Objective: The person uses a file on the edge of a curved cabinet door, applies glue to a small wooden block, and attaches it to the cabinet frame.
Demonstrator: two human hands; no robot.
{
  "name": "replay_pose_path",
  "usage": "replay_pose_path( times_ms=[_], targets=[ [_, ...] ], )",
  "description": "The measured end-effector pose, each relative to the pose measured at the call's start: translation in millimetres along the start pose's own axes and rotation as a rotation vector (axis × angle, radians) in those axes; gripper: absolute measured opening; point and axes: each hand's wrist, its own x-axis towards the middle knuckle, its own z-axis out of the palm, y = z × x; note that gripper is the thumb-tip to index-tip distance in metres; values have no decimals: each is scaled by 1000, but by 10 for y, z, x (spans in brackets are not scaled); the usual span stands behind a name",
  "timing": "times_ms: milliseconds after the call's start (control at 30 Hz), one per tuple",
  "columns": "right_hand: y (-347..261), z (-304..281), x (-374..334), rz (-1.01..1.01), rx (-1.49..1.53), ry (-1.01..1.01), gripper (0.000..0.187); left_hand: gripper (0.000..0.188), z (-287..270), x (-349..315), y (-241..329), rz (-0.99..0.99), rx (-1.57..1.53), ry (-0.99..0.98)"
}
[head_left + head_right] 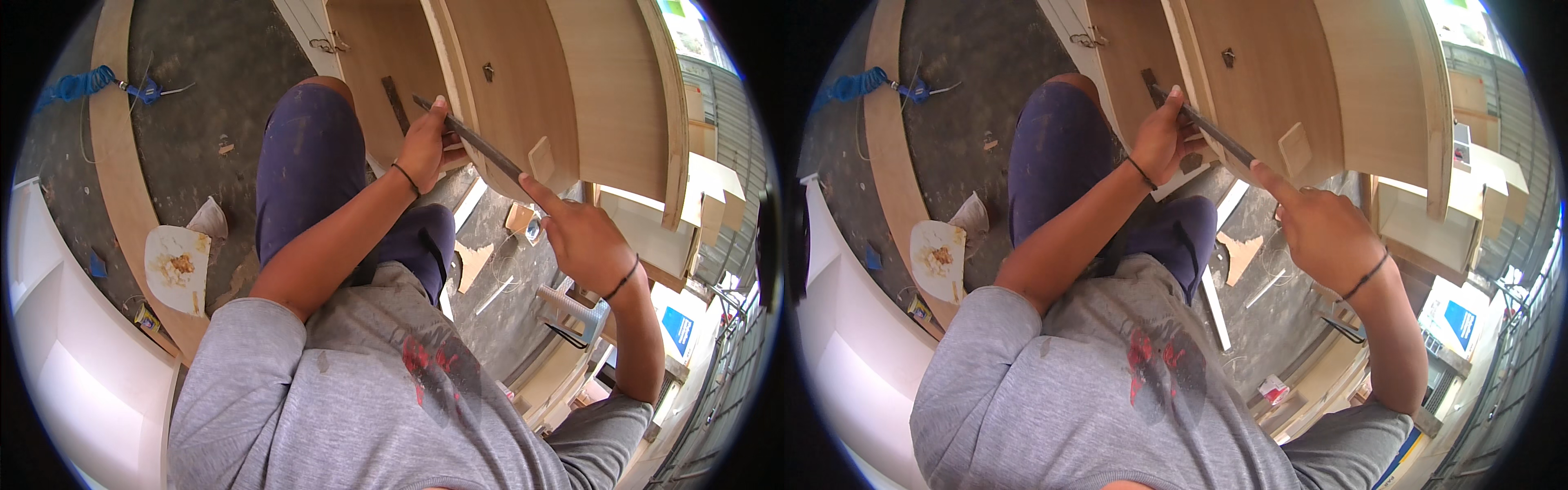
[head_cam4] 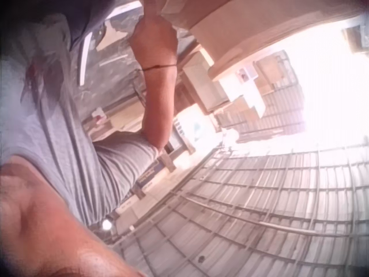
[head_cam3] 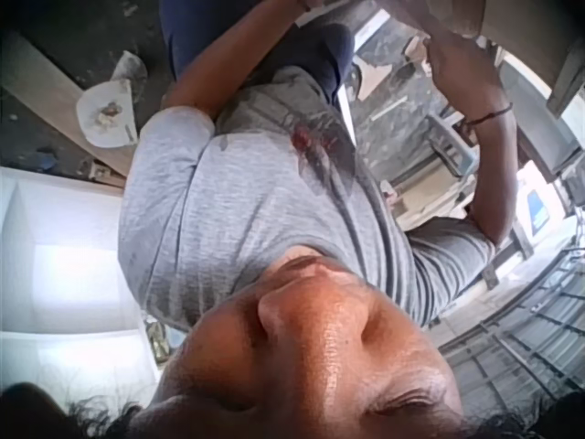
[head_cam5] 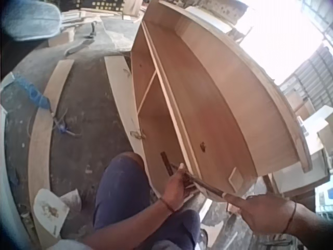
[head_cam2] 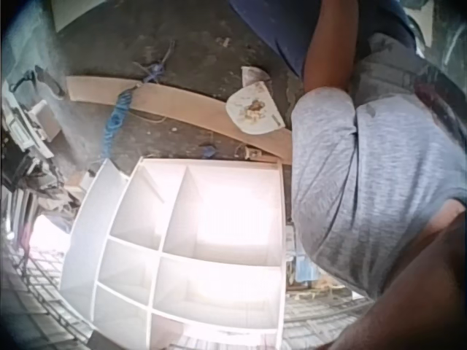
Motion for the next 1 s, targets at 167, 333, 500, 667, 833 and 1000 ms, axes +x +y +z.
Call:
replay_pose_path(
  times_ms=[167,333,500,667,833,1000],
  targets=[
    [67,121,52,-49,47,46,52,41,-20,41,-40,-28,-48,-10],
    [-14,41,6,-9,32,22,52,36,-2,31,-10,-8,-27,-38],
    [58,88,63,-23,51,3,53,39,-37,92,-78,-37,-73,9],
    [80,26,21,-29,18,42,52,41,23,14,-42,5,-60,-7],
    [96,98,160,-52,36,16,51,42,-128,54,-160,-46,-157,24],
    [21,-121,28,-36,11,13,51,43,-5,-52,-49,0,-58,20]
  ],
)
